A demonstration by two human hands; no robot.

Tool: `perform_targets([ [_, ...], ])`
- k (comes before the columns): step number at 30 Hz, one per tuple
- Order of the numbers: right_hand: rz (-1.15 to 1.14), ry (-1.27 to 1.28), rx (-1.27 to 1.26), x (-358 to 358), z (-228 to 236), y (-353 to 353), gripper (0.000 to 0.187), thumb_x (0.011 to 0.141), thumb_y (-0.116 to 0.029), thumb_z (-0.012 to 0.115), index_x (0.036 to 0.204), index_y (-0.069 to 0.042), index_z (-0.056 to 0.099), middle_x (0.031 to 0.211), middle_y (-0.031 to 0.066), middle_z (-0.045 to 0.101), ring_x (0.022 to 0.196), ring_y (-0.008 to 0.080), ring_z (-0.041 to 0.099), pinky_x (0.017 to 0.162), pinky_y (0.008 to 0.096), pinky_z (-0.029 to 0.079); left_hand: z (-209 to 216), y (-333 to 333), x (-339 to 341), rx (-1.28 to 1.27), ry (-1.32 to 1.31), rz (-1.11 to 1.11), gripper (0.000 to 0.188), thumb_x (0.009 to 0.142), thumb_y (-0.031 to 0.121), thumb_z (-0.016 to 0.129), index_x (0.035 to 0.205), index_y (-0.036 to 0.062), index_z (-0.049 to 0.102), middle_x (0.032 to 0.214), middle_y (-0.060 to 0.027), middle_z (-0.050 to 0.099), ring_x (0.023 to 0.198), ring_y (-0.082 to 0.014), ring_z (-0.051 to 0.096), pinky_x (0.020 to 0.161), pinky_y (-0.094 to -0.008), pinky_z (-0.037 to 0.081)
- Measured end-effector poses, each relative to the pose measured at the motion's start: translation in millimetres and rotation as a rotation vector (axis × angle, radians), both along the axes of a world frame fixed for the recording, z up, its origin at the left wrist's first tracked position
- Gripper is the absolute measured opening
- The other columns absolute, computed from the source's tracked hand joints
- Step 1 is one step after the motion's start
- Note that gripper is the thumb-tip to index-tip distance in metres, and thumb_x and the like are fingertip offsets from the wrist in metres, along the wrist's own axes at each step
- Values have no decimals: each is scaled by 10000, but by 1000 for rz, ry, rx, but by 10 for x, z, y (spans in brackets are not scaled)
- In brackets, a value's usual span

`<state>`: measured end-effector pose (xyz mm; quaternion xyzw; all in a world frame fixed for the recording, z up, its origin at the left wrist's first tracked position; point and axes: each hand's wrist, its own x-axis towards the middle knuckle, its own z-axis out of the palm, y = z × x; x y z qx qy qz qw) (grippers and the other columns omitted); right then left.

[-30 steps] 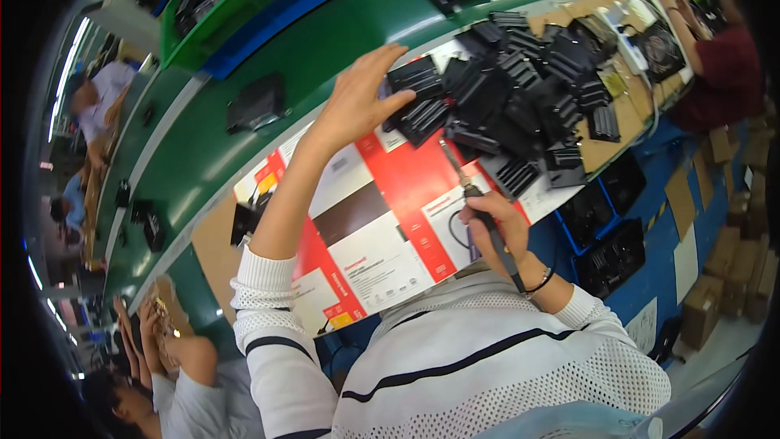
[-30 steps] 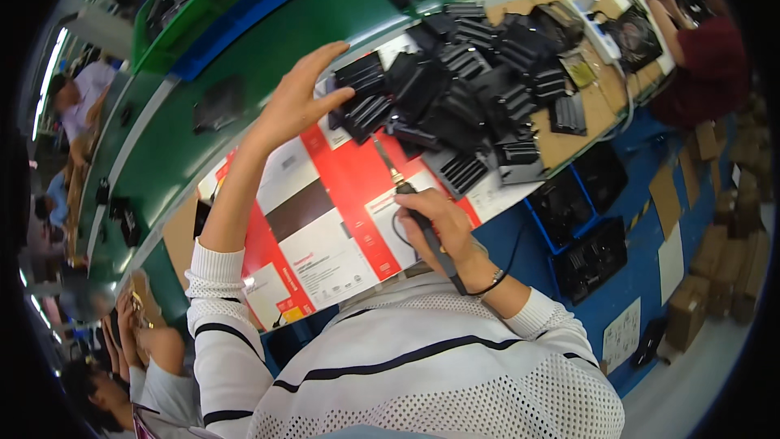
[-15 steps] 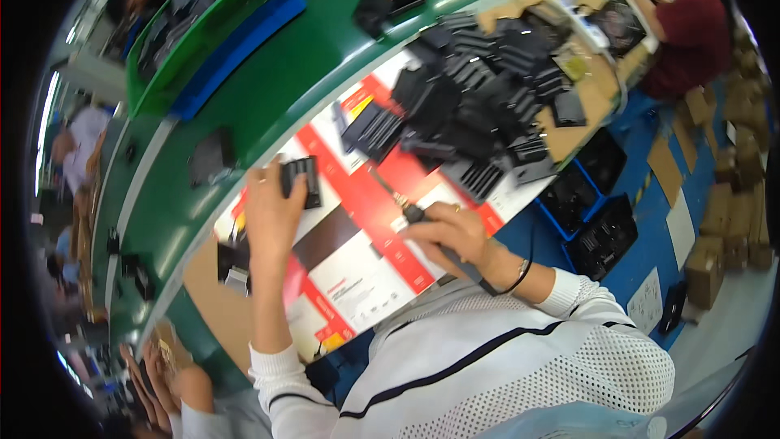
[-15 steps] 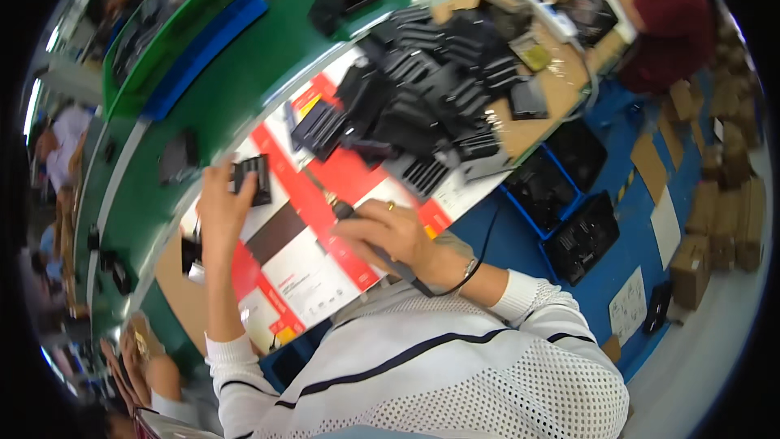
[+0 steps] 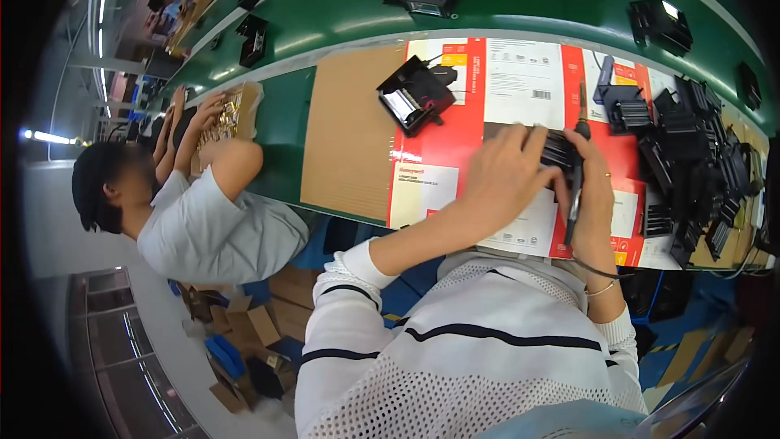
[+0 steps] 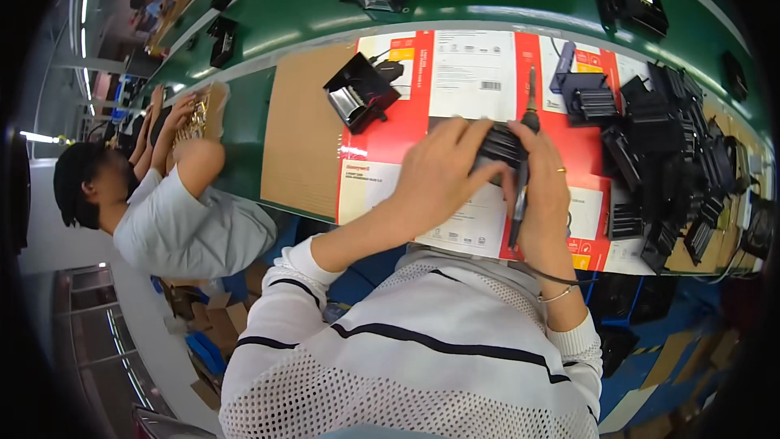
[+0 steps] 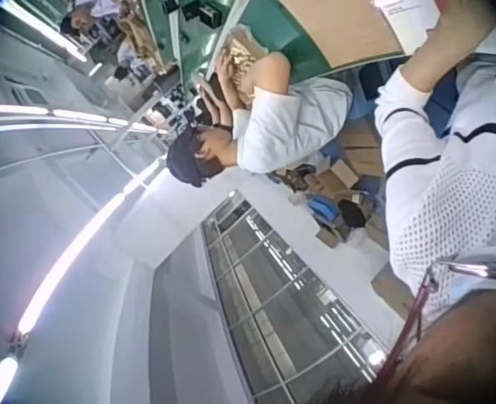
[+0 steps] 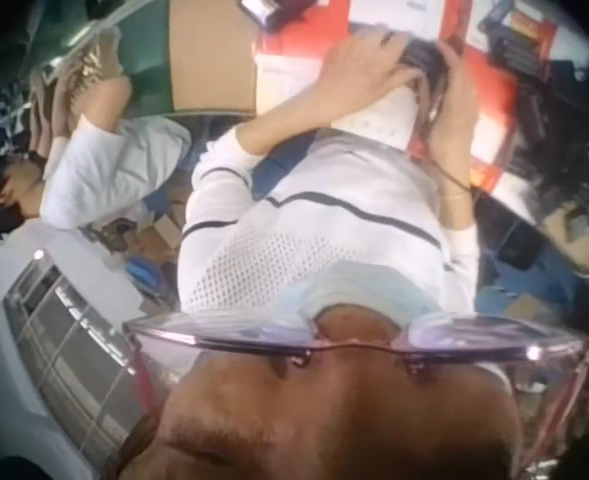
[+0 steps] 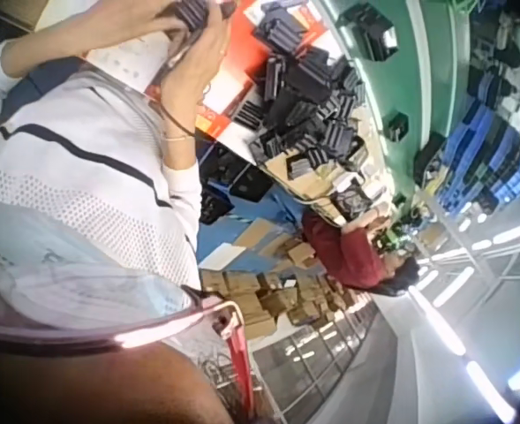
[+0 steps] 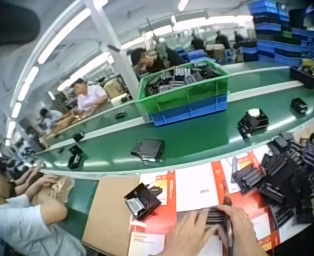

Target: Assemble electronic components by inserting internal parts into plastic housings and using an electric screwdriver to secure them.

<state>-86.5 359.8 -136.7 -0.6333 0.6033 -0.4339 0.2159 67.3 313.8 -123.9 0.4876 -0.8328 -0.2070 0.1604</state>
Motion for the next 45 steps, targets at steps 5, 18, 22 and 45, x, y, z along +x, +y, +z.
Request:
perform_targets([
  [5,0,125,-43,-145,30,-101,519,833,63,669,1325,-74,576,1244,102,646,1172,261,600,976,340,470,127,-119,432,-153,241,-2,280,895,154,694,1147,37,658,1023,-85,632,830,-229,606,734,-326,494],
  [18,176,184,-142,-42,36,-246,498,809,36,656,1286,-98,607,1268,70,642,1221,281,575,1051,402,412,-70,-150,463,-59,279,-106,229,860,75,666,1081,15,676,1065,-112,596,953,-265,548,830,-355,447],
  [22,290,211,-128,-21,73,-340,489,814,7,629,1288,-110,605,1249,56,635,1213,268,561,1077,400,373,61,-214,451,-18,146,-222,202,881,67,628,1071,34,689,1086,-101,591,984,-256,554,848,-351,449],
  [45,343,327,-92,42,47,-357,520,811,-10,621,1314,-127,564,1209,40,599,1138,205,551,1067,389,343,131,-456,694,314,365,-252,199,834,-28,674,1022,35,695,933,-40,647,881,-165,561,778,-281,459],
])
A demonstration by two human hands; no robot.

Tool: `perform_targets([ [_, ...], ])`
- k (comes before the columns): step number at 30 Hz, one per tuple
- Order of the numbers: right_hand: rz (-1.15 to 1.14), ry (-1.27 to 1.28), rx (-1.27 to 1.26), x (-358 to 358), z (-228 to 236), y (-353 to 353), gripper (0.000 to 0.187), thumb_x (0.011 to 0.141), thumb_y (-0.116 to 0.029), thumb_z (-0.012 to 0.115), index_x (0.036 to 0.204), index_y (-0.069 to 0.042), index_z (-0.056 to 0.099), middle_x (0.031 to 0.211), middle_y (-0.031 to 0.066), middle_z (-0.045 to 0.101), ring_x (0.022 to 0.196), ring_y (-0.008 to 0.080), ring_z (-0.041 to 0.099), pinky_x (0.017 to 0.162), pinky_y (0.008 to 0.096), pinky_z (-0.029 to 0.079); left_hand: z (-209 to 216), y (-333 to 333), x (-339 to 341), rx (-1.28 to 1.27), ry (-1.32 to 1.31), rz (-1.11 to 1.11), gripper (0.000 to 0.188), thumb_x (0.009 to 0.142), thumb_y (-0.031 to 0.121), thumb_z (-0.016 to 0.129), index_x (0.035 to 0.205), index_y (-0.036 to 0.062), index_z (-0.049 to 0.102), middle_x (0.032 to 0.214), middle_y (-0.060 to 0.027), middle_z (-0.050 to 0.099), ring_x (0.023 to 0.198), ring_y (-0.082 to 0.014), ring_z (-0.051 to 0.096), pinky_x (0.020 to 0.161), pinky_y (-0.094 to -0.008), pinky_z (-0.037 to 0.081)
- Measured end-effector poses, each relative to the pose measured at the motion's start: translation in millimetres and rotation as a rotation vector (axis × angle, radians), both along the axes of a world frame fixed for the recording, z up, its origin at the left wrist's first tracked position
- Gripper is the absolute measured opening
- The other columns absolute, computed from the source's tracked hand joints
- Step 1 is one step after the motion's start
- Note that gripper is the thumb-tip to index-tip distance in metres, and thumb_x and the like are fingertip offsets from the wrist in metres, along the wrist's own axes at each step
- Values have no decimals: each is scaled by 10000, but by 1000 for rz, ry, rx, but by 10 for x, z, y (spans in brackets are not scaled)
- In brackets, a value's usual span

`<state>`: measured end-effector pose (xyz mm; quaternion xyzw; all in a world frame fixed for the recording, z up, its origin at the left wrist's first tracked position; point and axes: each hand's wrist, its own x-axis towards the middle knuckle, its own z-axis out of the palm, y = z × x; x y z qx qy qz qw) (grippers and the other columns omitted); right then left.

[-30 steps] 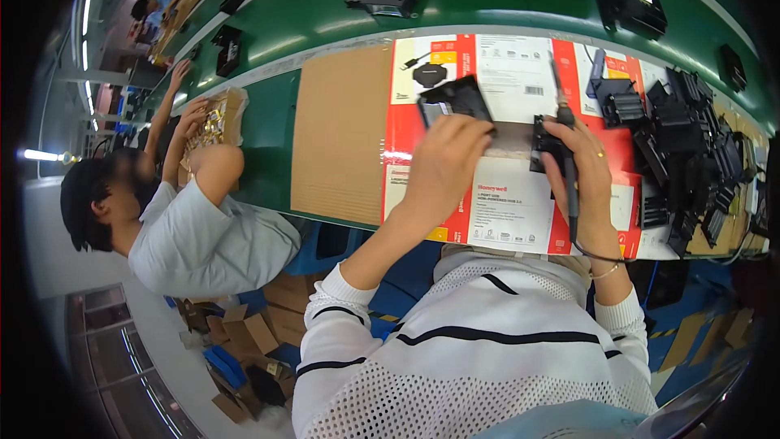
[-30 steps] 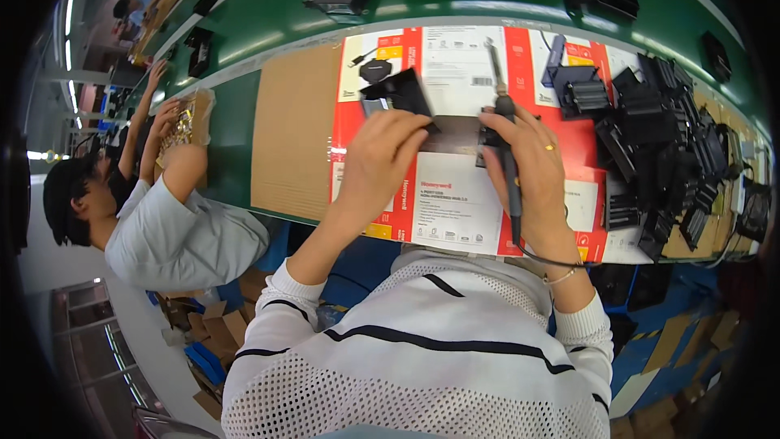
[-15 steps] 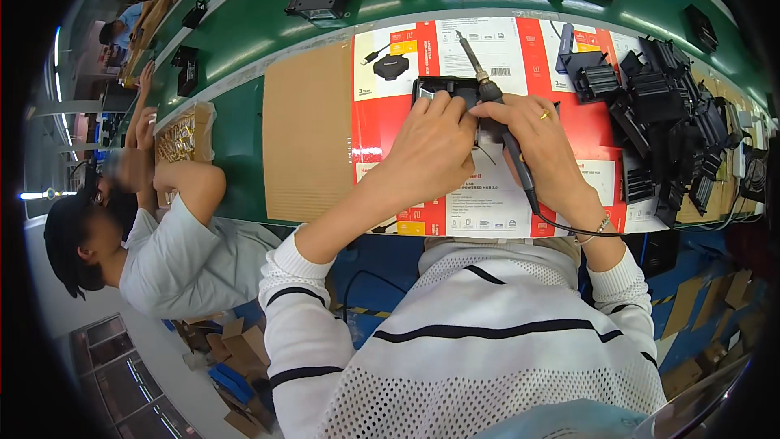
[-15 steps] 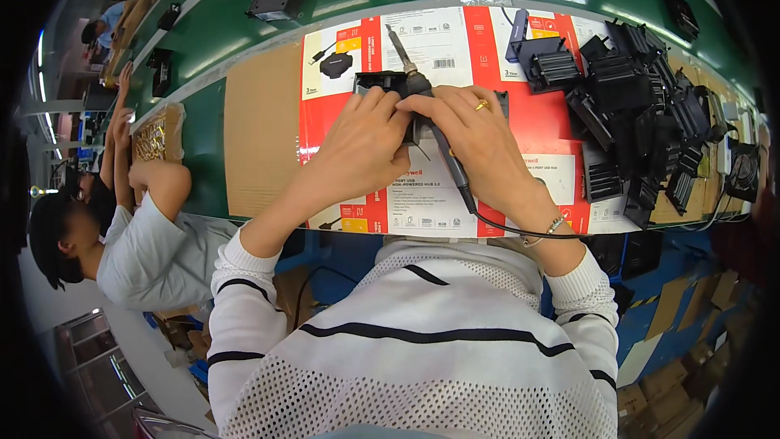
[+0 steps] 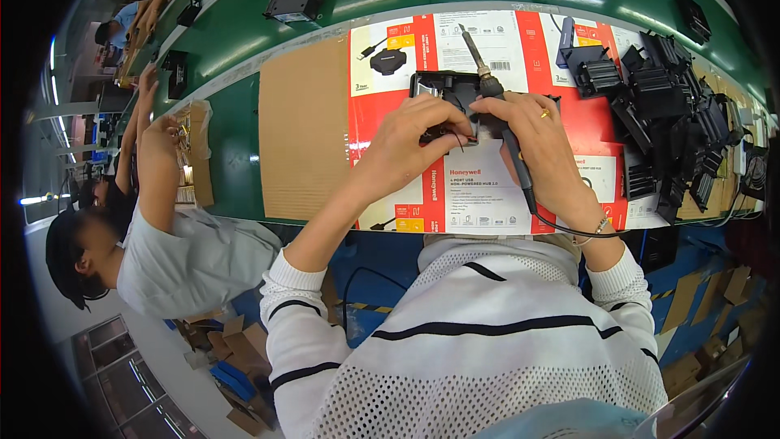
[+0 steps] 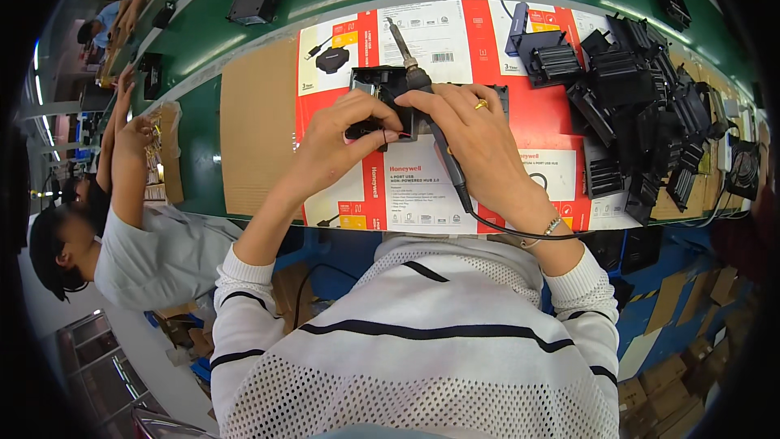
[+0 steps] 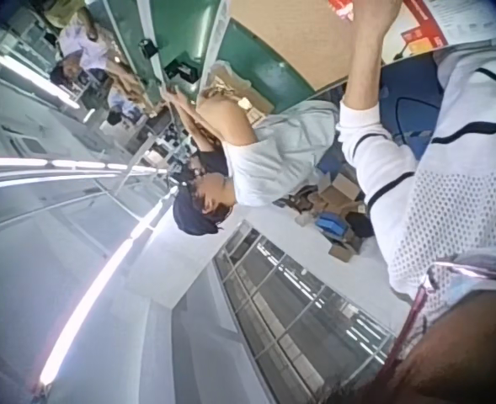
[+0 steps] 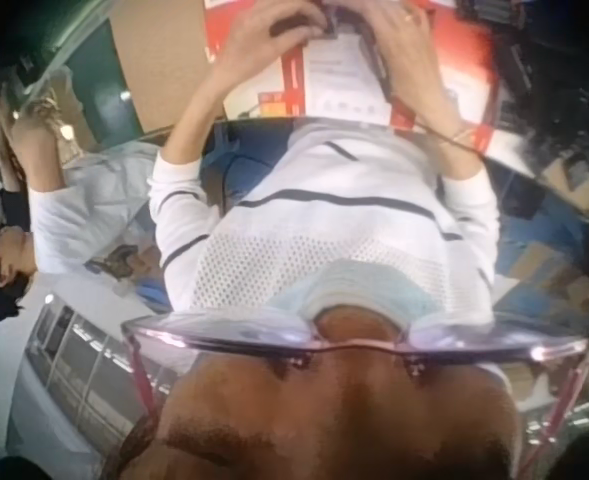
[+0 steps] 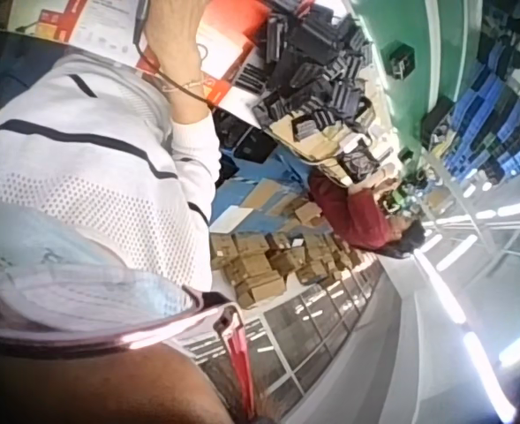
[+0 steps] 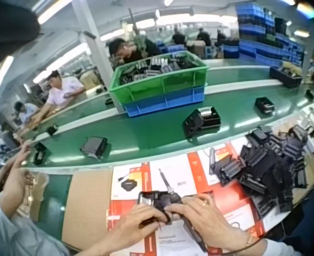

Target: Assemble electronic components by inserting internal parts into plastic housings and using an electric screwdriver to secure them.

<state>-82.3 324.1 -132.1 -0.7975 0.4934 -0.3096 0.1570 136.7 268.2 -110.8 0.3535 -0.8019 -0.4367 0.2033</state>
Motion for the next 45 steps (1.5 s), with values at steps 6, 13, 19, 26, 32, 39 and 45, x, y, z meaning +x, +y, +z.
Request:
perform_targets([
  [6,-113,-130,-124,148,-23,10,363,833,-97,704,1190,-129,641,1077,48,601,1019,207,568,1001,388,381,-156,78,8,-154,128,84,213,842,-38,689,1046,20,707,960,-49,670,863,-135,581,736,-251,480],
  [13,-171,-55,-155,160,-31,-4,216,827,-192,766,1016,-138,677,931,34,541,883,195,531,934,377,398,-197,162,-121,-128,191,212,163,859,-28,691,1017,9,709,973,-51,677,863,-135,588,753,-235,484],
  [19,-197,-11,-258,171,-50,-35,178,804,-180,781,941,-130,679,889,20,510,830,185,500,888,348,397,-166,209,-117,-15,185,286,150,875,-31,685,1019,1,716,983,-43,686,874,-134,601,787,-229,495],
  [26,-253,-10,-253,131,-145,-39,147,830,-209,761,904,-141,654,878,22,502,842,185,500,915,367,392,-224,136,43,-130,195,84,259,914,-49,635,1154,13,710,973,-56,704,889,-136,612,809,-229,503],
  [32,-189,-65,-299,122,-157,-46,170,765,-120,786,887,-116,668,874,23,501,789,191,492,868,342,406,-174,267,-90,-140,241,250,274,949,-31,586,1180,34,718,883,-72,681,787,-136,604,707,-252,515],
  [39,-202,-171,-355,-25,-4,66,162,781,-101,771,922,-120,693,915,34,548,858,203,527,898,376,421,338,111,13,592,208,100,156,955,19,594,1054,5,714,816,-65,676,724,-113,594,689,-216,480],
  [45,-322,-192,-207,-410,-84,253,172,807,-97,759,974,-121,723,1002,42,599,914,210,550,927,386,433,375,-210,-70,779,-121,-261,67,915,62,645,945,20,686,780,-54,677,715,-93,600,678,-189,452],
])
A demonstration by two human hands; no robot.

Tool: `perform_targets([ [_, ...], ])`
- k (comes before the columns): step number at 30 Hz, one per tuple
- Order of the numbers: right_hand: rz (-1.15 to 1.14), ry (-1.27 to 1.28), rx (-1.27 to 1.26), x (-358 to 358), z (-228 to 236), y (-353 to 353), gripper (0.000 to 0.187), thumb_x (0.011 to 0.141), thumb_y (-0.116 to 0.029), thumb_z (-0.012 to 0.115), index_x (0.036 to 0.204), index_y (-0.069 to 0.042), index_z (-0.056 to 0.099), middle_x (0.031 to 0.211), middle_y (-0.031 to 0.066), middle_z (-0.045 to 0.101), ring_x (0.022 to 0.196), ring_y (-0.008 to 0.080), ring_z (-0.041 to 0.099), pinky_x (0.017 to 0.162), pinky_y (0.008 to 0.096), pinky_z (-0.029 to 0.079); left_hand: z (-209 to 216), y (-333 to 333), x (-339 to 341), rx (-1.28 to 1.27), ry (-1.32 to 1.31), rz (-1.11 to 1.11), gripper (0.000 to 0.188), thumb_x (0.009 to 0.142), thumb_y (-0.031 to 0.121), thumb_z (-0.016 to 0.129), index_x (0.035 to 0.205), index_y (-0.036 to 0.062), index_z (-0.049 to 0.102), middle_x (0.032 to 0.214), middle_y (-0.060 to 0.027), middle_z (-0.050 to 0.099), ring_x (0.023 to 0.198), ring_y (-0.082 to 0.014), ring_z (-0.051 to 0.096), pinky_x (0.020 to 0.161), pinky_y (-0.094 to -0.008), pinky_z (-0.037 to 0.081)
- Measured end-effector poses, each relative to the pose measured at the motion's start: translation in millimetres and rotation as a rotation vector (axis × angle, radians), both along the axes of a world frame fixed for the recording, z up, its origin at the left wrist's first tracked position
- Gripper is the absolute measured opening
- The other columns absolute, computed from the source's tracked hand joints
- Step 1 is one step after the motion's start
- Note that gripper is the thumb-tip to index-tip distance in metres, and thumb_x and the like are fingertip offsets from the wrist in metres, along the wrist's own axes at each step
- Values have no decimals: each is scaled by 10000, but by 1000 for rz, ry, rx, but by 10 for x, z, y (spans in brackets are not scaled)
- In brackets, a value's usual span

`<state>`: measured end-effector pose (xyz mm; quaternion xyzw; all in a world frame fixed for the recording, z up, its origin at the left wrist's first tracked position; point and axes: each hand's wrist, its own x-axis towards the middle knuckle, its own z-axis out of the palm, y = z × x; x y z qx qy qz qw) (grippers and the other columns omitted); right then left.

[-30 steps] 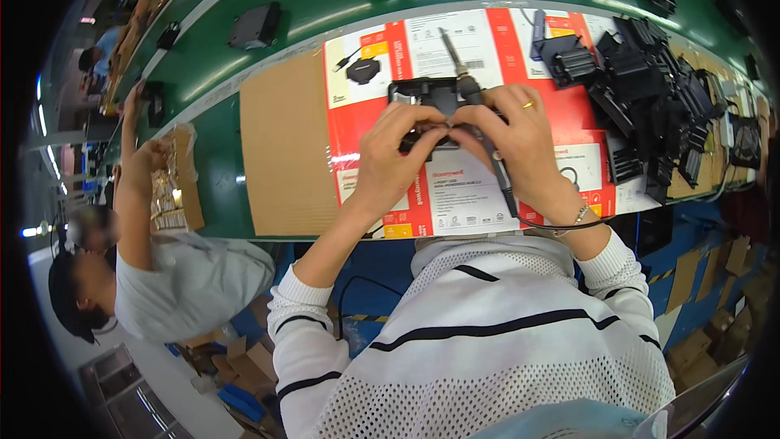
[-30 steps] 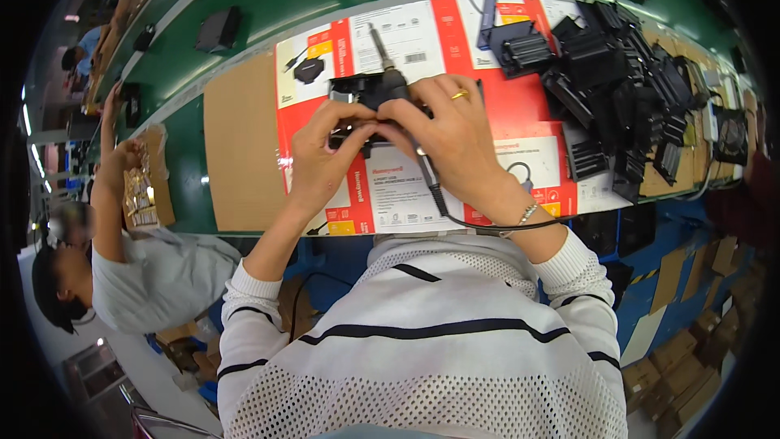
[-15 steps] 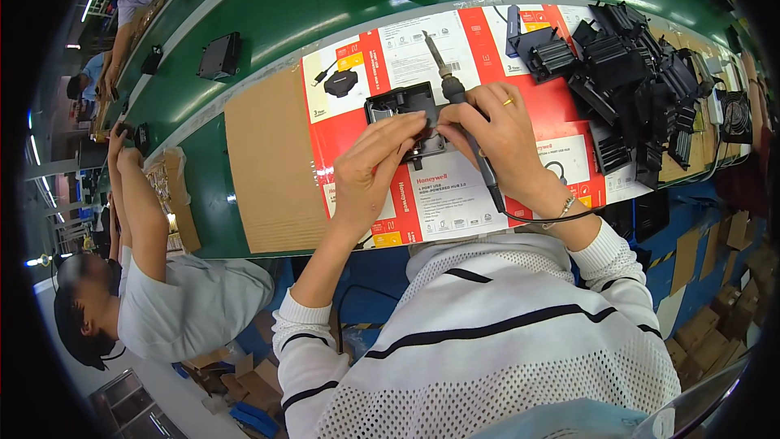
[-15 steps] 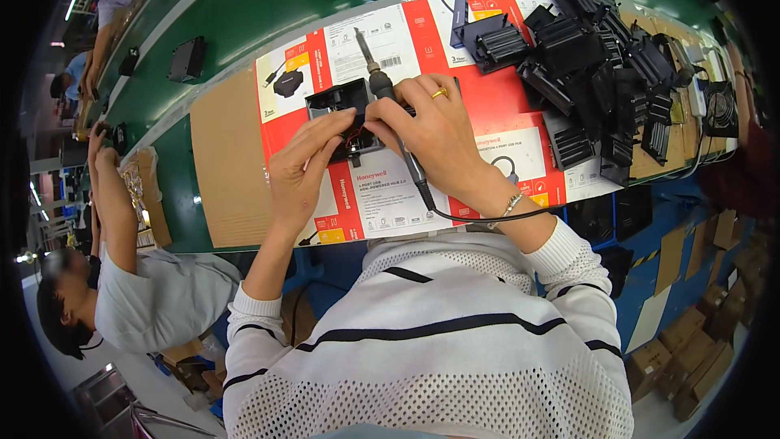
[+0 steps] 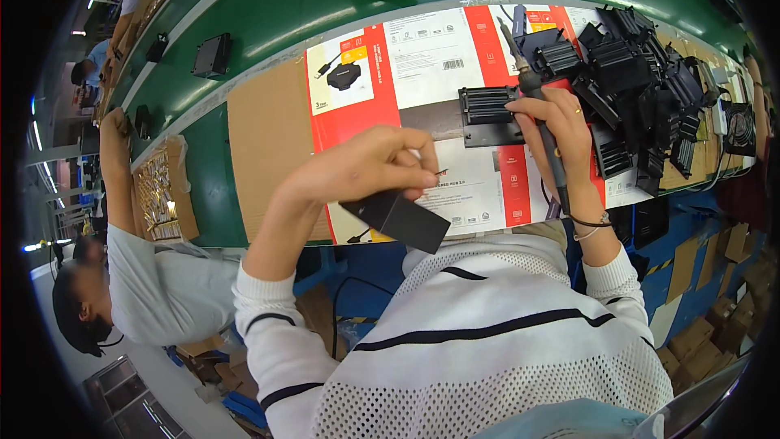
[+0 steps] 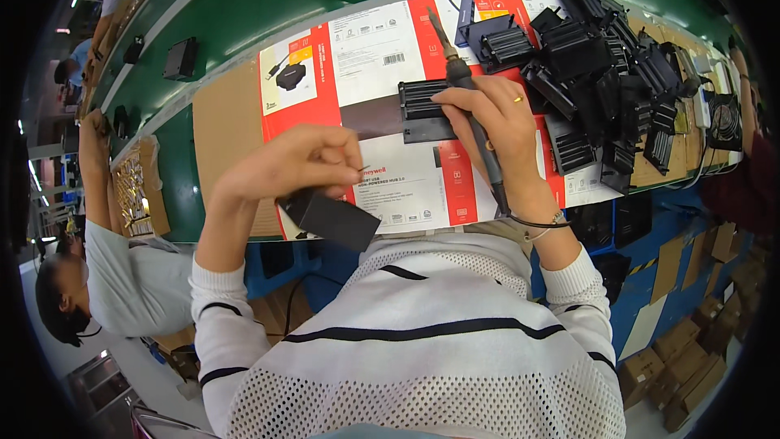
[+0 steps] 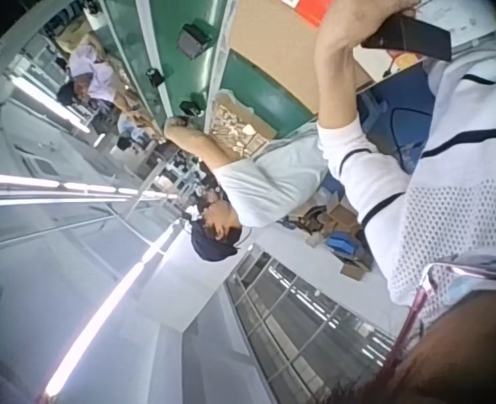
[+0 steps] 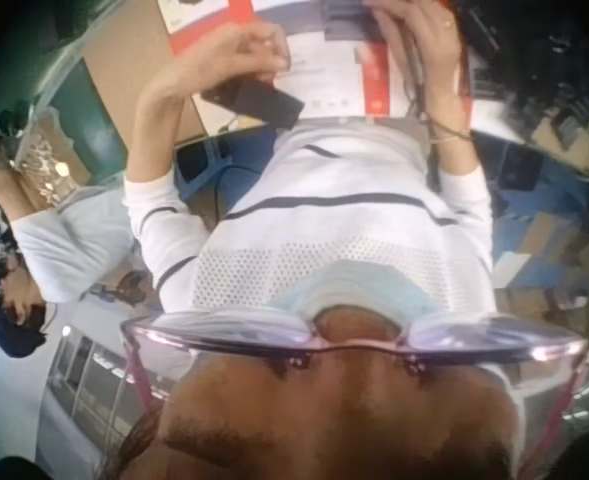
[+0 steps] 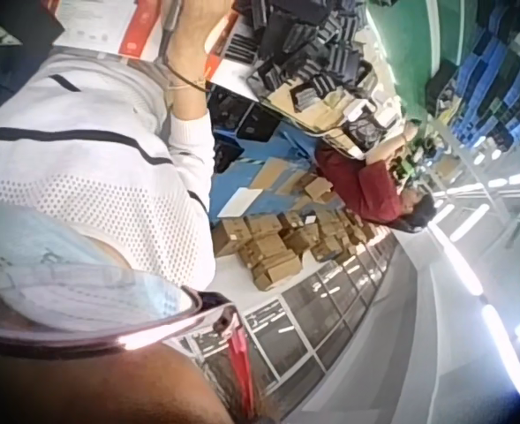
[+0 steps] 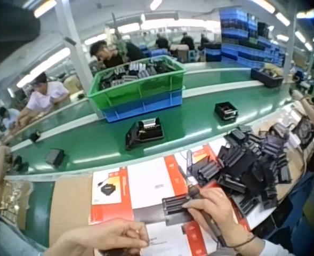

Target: Assemble electronic components by inserting internal parts into plastic housings and using an electric screwdriver to secure them.

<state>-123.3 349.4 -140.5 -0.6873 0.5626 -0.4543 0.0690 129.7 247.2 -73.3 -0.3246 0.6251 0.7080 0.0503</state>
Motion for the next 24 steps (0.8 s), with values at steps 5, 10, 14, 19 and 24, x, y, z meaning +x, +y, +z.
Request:
perform_targets([
  [5,3,60,106,122,36,-5,255,804,-70,751,1052,-120,719,1079,59,636,978,224,592,941,375,448,-413,-432,-380,38,-22,19,67,883,91,680,920,37,691,793,-58,697,708,-86,604,649,-189,445],
  [10,8,113,129,84,-29,-73,358,808,-58,743,1154,-132,685,1108,65,665,1069,233,623,960,362,449,-483,-576,-516,49,-80,112,80,860,114,709,905,48,706,779,-61,696,647,-73,594,567,-174,414],
  [14,25,102,143,-37,-35,-37,373,808,-37,728,1170,-106,670,1062,75,684,1051,230,649,936,343,465,-510,-587,-519,72,-86,174,93,847,131,726,895,53,709,752,-56,688,601,-64,580,520,-165,383],
  [19,3,-314,293,-20,228,101,294,797,-12,691,1090,-40,675,946,87,689,893,202,657,846,304,491,-513,-569,-513,83,-79,226,110,835,149,739,885,57,706,711,-41,674,555,-55,564,484,-157,353],
  [24,-15,-626,408,-42,279,147,200,780,-13,641,974,15,681,848,91,673,720,160,617,738,260,493,-520,-589,-570,62,-97,211,121,829,163,740,878,59,702,680,-28,661,531,-54,554,470,-154,339],
])
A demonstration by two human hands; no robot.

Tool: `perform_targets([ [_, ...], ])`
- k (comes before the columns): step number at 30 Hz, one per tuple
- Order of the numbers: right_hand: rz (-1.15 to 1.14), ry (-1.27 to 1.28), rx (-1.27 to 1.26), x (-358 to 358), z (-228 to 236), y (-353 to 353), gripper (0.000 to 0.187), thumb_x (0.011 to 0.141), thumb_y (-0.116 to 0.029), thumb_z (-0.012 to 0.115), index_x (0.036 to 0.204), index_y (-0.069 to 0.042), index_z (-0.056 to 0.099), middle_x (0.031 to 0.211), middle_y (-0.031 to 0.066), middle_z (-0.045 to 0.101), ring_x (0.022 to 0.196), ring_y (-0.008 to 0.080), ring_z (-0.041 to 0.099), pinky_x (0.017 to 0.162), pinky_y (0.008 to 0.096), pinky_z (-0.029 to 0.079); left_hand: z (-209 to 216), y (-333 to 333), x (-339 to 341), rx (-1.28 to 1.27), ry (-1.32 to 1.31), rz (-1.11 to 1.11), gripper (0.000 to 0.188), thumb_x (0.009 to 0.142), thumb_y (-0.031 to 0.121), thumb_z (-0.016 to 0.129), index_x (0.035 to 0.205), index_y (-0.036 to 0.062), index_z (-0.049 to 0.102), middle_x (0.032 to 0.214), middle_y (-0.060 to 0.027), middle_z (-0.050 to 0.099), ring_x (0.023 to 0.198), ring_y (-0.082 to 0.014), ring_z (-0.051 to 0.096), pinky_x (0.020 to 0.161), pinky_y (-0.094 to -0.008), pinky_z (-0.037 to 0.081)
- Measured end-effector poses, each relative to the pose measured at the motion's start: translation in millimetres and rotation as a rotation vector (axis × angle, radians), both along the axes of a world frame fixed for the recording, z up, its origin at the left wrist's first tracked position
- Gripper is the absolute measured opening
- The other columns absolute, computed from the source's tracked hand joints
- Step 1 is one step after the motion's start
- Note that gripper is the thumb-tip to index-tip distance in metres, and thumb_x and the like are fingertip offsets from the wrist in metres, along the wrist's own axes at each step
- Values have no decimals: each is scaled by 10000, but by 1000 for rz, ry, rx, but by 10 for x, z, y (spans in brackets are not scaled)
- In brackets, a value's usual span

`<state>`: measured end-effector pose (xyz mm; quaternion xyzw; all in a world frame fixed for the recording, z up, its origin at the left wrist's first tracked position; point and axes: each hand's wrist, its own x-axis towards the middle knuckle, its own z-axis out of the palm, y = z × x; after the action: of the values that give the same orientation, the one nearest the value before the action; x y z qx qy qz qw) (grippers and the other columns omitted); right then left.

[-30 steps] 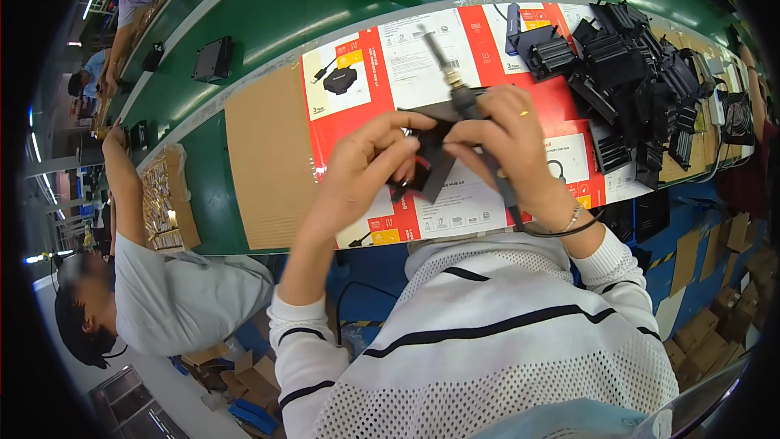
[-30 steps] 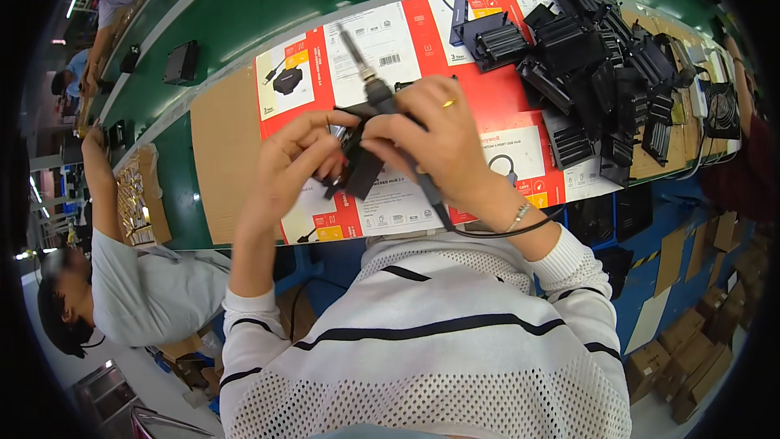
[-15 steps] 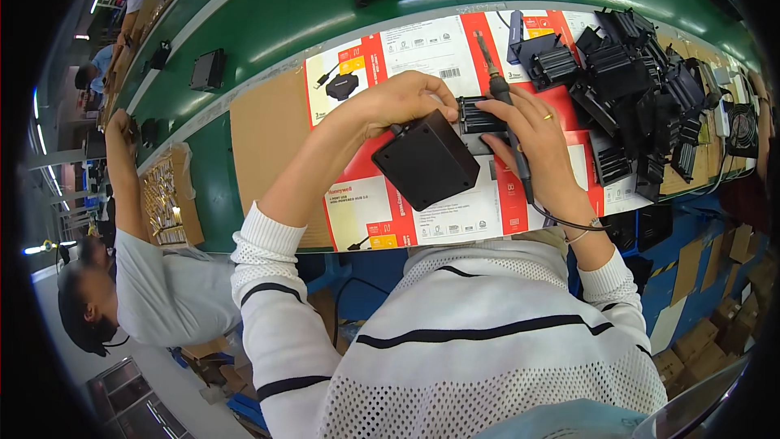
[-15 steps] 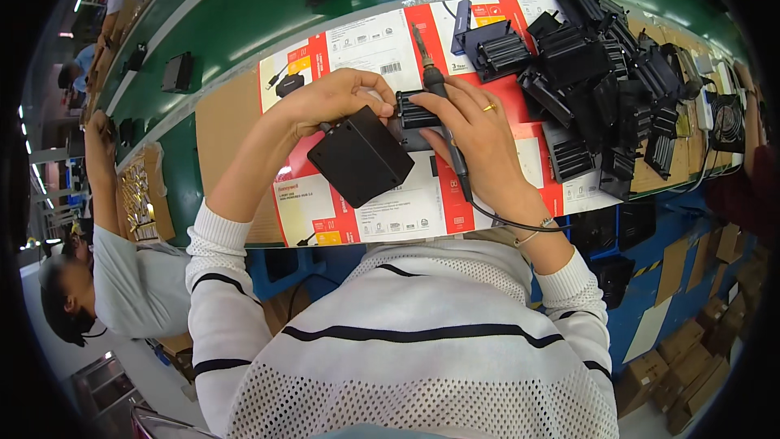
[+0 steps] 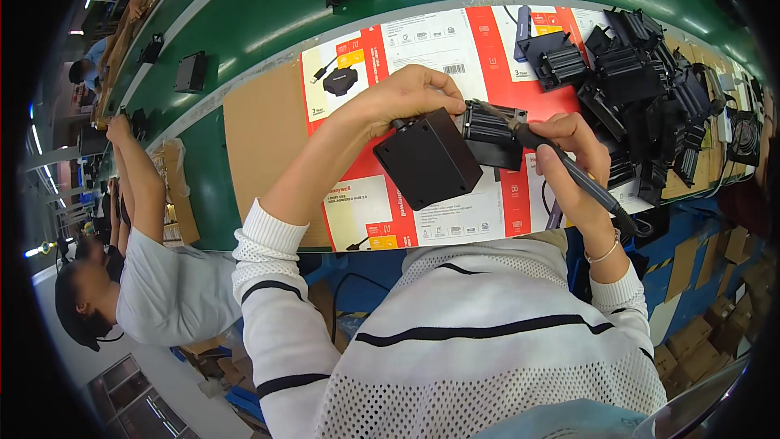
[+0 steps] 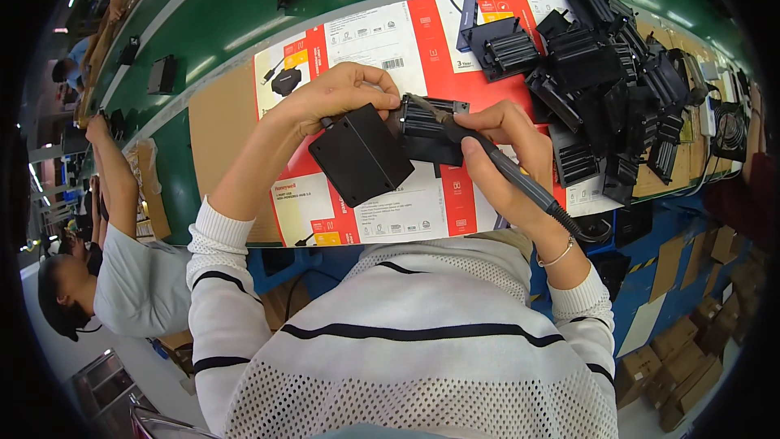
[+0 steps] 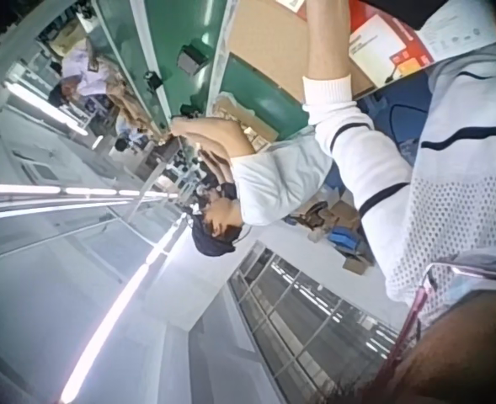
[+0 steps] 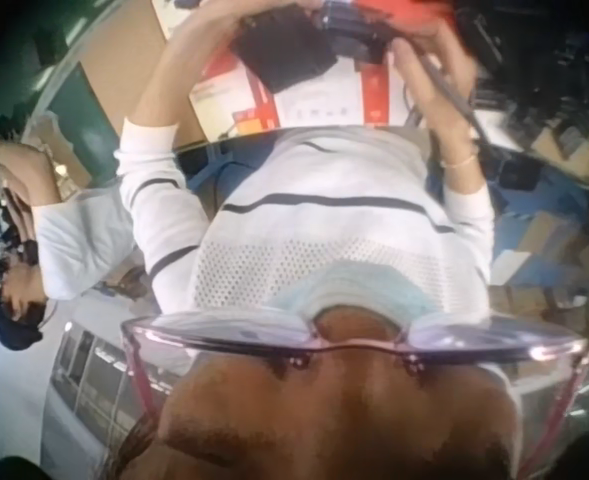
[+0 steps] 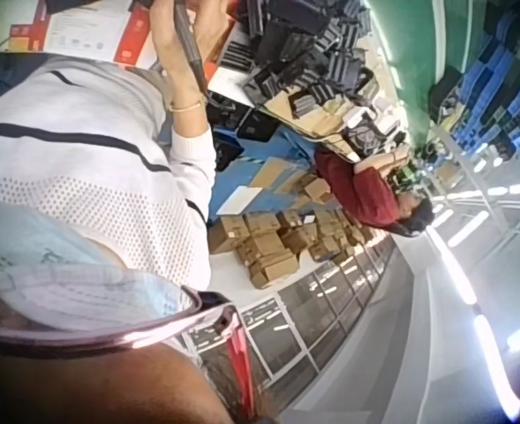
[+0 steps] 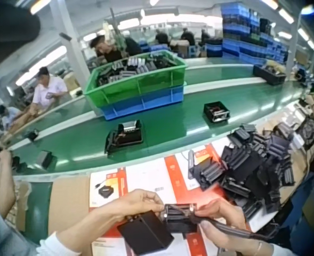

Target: Assemble electronic components by inserting internal parts into plastic housings and using an electric screwdriver to secure them.

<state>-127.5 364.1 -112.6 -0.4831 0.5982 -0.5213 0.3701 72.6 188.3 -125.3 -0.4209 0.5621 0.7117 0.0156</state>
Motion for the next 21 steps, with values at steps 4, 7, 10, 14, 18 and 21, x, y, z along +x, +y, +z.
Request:
perform_targets([
  [4,42,79,-22,-16,-12,5,183,772,-25,617,934,35,677,820,92,665,664,140,589,691,237,484,-31,-19,-7,-15,-8,-13,122,827,168,734,872,60,700,667,-25,654,519,-56,547,460,-154,331],
  [7,43,93,12,4,5,5,199,774,-38,623,952,34,677,831,90,668,672,145,594,686,230,477,-71,-24,5,-23,12,-19,117,826,166,725,866,59,699,656,-26,650,507,-58,541,452,-155,326],
  [10,65,114,14,1,8,-5,193,785,-20,606,956,52,660,836,95,649,641,137,575,643,220,461,-74,-29,2,-25,13,-24,114,826,164,720,865,58,698,659,-28,651,509,-57,541,453,-155,328],
  [14,79,145,5,5,17,-23,186,787,-8,604,953,58,656,839,96,638,619,135,558,616,217,455,-90,-36,-5,-30,10,-30,111,826,161,715,865,58,697,663,-31,653,510,-57,540,454,-156,330],
  [18,57,177,-25,8,40,-43,188,757,-25,650,933,23,695,834,87,661,643,156,565,666,236,484,-109,-40,-11,-36,3,-31,111,825,159,713,868,58,697,668,-32,655,509,-56,538,453,-157,331],
  [21,118,313,-111,-17,53,-62,177,750,-21,658,916,21,704,858,95,655,659,169,571,662,241,498,-100,-44,-18,-41,-13,-35,109,825,162,720,861,59,715,666,-11,627,519,-55,506,463,-174,330],
])
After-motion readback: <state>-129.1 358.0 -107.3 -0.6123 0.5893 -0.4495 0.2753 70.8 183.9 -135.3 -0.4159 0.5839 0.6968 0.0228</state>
